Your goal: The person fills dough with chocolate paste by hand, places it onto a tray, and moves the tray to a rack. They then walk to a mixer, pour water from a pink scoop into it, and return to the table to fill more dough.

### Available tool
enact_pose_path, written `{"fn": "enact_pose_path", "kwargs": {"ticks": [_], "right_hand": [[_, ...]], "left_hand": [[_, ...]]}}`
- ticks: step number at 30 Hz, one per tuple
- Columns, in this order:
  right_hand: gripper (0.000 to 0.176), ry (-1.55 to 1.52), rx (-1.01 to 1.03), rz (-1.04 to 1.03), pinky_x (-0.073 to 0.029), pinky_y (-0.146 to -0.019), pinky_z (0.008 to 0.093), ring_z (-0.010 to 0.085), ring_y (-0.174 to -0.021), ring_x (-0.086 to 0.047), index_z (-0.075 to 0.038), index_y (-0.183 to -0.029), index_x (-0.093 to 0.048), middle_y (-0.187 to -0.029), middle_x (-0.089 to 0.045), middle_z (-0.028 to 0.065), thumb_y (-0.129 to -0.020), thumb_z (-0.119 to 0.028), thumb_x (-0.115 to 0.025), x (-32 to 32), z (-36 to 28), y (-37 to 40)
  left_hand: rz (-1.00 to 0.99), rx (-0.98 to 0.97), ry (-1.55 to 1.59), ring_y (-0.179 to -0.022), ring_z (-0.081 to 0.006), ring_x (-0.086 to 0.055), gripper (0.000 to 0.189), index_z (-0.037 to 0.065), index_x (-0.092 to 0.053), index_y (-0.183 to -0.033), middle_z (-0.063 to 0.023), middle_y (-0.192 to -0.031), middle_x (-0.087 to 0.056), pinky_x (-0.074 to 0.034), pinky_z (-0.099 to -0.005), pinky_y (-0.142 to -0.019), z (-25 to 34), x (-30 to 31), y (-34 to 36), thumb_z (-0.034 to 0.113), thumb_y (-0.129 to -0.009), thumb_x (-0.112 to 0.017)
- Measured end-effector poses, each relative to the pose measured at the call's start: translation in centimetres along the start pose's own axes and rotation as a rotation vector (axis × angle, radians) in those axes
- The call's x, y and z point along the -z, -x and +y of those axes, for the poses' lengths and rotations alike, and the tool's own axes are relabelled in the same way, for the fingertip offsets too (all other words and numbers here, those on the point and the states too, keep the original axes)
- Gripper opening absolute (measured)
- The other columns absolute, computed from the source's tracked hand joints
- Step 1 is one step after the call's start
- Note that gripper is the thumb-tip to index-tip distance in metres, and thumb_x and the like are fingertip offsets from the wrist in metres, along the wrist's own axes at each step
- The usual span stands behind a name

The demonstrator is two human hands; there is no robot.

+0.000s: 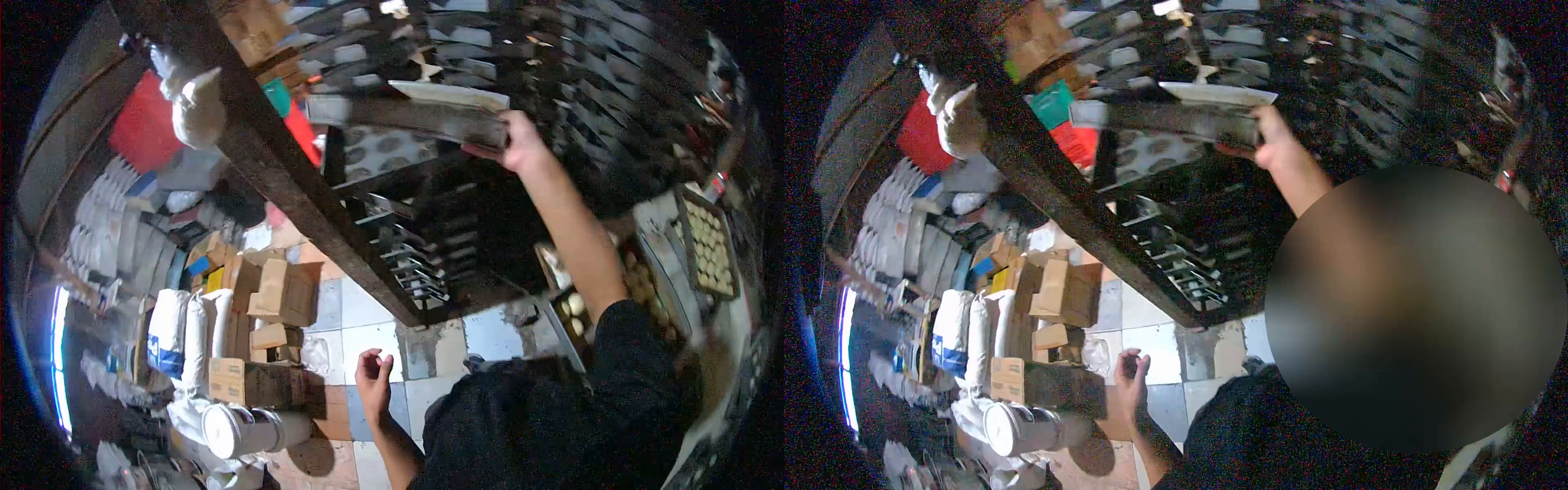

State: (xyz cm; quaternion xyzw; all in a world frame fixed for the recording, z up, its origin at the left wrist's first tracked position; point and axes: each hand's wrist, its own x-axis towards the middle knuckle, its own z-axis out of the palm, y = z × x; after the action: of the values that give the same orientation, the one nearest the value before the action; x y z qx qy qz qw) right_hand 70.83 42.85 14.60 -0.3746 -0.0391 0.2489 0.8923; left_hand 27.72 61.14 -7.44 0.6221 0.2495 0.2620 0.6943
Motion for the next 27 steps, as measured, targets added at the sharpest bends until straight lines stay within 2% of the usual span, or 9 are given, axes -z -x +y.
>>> {"fn": "enact_pose_path", "kwargs": {"ticks": [8,10,13,15,17,19,23,26,27], "right_hand": [[0.034,-0.123,0.475,0.109,-0.042,-0.092,0.0717,0.0467,-0.113,-0.054,0.001,-0.112,-0.054,-0.124,-0.057,0.0247,-0.087,-0.02,-0.047,9.9,0.5,38.2],[0.026,0.003,0.637,0.324,-0.04,-0.091,0.075,0.0468,-0.111,-0.056,-0.002,-0.104,-0.055,-0.121,-0.059,0.0224,-0.089,-0.023,-0.049,11.7,2.5,48.2],[0.053,0.665,0.839,1.032,-0.05,-0.087,0.0663,0.044,-0.108,-0.059,0.001,-0.134,-0.043,-0.132,-0.054,0.0208,-0.086,-0.022,-0.048,11.7,6.3,61.7],[0.054,0.203,1.127,0.659,-0.057,-0.079,0.06,0.0411,-0.109,-0.059,-0.002,-0.135,-0.043,-0.127,-0.056,0.0202,-0.084,-0.019,-0.052,11.3,7.1,68.9],[0.054,0.895,0.937,1.285,-0.057,-0.079,0.0596,0.0403,-0.11,-0.058,-0.003,-0.136,-0.041,-0.129,-0.054,0.02,-0.085,-0.016,-0.051,14.7,9.4,77.3],[0.049,0.19,1.22,1.207,-0.056,-0.082,0.0599,0.0394,-0.108,-0.059,-0.001,-0.134,-0.042,-0.13,-0.053,0.0203,-0.086,-0.01,-0.046,13.5,10.3,80.3],[0.059,0.08,1.362,1.687,-0.053,-0.085,0.0653,0.043,-0.11,-0.056,-0.014,-0.145,-0.026,-0.13,-0.05,0.0222,-0.088,-0.004,-0.042,18.6,10.6,89.8],[0.058,-0.159,1.535,1.484,-0.05,-0.084,0.0697,0.0353,-0.11,-0.057,-0.024,-0.139,-0.033,-0.114,-0.054,0.0123,-0.086,-0.002,-0.045,22.7,9.5,95.8],[0.055,-0.168,1.577,1.672,-0.049,-0.088,0.0697,0.0396,-0.107,-0.059,-0.021,-0.137,-0.032,-0.116,-0.053,0.0155,-0.087,-0.002,-0.045,22.4,8.6,95.6]], "left_hand": [[-0.598,0.07,0.054,-0.077,-0.0062,-0.048,0.019,0.004,-0.055,-0.104,0.0021,-0.083,-0.049,-0.044,-0.022,-0.07,-1.4,-4.1,2.6,0.002,-0.088,-0.065],[-0.764,0.081,-0.003,-0.08,-0.0078,-0.05,0.02,0.004,-0.056,-0.105,0.0009,-0.086,-0.051,-0.045,-0.0233,-0.074,-2.9,-5.5,4.4,0.004,-0.088,-0.066],[-0.972,0.053,-0.206,-0.084,-0.0093,-0.053,0.021,0.004,-0.055,-0.105,-0.0005,-0.091,-0.056,-0.045,-0.0244,-0.078,-3.6,-7.6,7.8,0.006,-0.088,-0.068],[-1.015,0.131,0.008,-0.085,-0.0095,-0.051,0.018,0.005,-0.055,-0.105,-0.0014,-0.095,-0.055,-0.044,-0.0243,-0.079,-7.3,-8.1,8.9,0.004,-0.09,-0.064],[-1.034,0.164,0.032,-0.085,-0.0094,-0.05,0.017,0.005,-0.055,-0.104,-0.0018,-0.097,-0.054,-0.044,-0.0244,-0.08,-8.6,-9.8,10.9,0.001,-0.09,-0.062],[-1.086,0.113,-0.094,-0.084,-0.0094,-0.048,0.017,0.005,-0.055,-0.103,-0.001,-0.095,-0.054,-0.044,-0.0245,-0.08,-7.6,-11.4,12.1,-0.002,-0.089,-0.062],[-1.141,0.133,-0.018,-0.083,-0.0087,-0.046,0.015,0.005,-0.055,-0.1,0.0008,-0.089,-0.05,-0.041,-0.0234,-0.079,-6.4,-15.4,13.9,0.002,-0.089,-0.064],[-1.114,0.013,0.028,-0.083,-0.0087,-0.044,0.015,0.004,-0.054,-0.1,0.0002,-0.089,-0.048,-0.04,-0.0231,-0.076,-3.1,-19.2,17.2,0.003,-0.089,-0.065],[-1.149,-0.03,0.014,-0.082,-0.0087,-0.044,0.015,0.004,-0.054,-0.1,0.0006,-0.089,-0.048,-0.04,-0.0229,-0.076,-2.1,-20.5,18.3,0.003,-0.089,-0.064]]}}
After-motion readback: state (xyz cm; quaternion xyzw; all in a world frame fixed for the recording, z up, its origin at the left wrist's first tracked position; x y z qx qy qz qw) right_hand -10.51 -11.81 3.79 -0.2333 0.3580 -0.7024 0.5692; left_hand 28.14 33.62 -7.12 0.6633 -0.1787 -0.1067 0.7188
